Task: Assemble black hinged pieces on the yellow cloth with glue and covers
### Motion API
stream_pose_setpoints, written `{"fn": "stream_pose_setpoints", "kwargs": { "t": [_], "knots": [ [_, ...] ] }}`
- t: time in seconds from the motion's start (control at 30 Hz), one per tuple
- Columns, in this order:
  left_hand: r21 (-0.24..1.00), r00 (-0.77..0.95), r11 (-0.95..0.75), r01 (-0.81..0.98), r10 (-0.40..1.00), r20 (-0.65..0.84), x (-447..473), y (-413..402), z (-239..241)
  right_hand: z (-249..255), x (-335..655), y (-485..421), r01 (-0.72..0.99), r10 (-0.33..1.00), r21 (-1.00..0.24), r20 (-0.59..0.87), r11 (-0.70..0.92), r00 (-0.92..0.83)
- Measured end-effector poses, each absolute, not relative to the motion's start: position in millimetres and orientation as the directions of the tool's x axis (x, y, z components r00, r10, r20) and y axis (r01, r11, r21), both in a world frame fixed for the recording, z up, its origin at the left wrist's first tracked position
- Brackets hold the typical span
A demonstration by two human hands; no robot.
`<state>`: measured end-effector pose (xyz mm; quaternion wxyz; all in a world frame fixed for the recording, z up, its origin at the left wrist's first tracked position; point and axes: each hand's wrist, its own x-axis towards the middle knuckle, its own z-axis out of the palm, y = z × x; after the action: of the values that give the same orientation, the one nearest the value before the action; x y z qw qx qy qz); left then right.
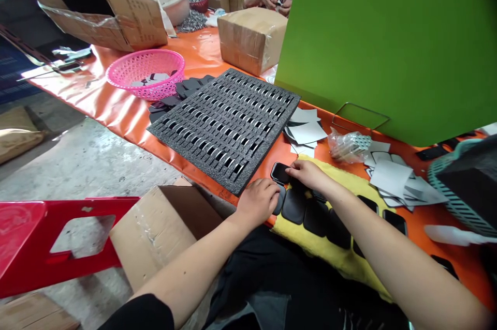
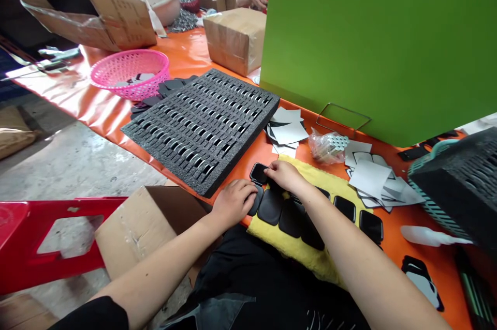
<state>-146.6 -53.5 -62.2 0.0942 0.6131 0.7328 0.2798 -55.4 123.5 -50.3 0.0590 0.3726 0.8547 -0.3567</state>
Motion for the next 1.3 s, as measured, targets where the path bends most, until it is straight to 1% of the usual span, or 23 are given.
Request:
{"fn": "stream_pose_setpoints", "kwargs": {
  "t": [0.13,0.27,0.73,0.9,1.03,1.13,1.2,1.27,1.3],
  "knots": [
    [0.521,-0.223,0.087,0.849,0.953,0.205,-147,-53,-61,-46,-64,129,0.725,0.584,-0.5,-0.438,0.474,-0.684],
    [0.499,-0.224,0.098,0.861,0.954,0.199,-147,-53,-60,-44,-66,130,0.741,0.583,-0.464,-0.461,0.485,-0.669],
    [0.495,-0.222,0.104,0.862,0.957,0.185,-148,-53,-57,-48,-69,130,0.766,0.608,-0.332,-0.468,0.551,-0.641],
    [0.504,-0.229,0.1,0.858,0.953,0.199,-148,-53,-58,-48,-68,129,0.752,0.603,-0.31,-0.456,0.581,-0.654],
    [0.504,-0.226,0.091,0.859,0.951,0.213,-148,-53,-59,-43,-70,126,0.741,0.602,-0.243,-0.454,0.626,-0.657],
    [0.497,-0.226,0.097,0.862,0.952,0.208,-147,-53,-58,-36,-72,122,0.723,0.627,-0.142,-0.406,0.676,-0.665],
    [0.496,-0.224,0.098,0.863,0.954,0.201,-147,-53,-58,-31,-71,118,0.723,0.665,-0.081,-0.333,0.686,-0.669],
    [0.499,-0.219,0.094,0.861,0.956,0.197,-147,-53,-58,-27,-67,111,0.714,0.687,-0.059,-0.228,0.698,-0.69],
    [0.5,-0.215,0.092,0.861,0.957,0.196,-147,-53,-58,-25,-63,106,0.692,0.674,-0.073,-0.174,0.718,-0.718]
  ]
}}
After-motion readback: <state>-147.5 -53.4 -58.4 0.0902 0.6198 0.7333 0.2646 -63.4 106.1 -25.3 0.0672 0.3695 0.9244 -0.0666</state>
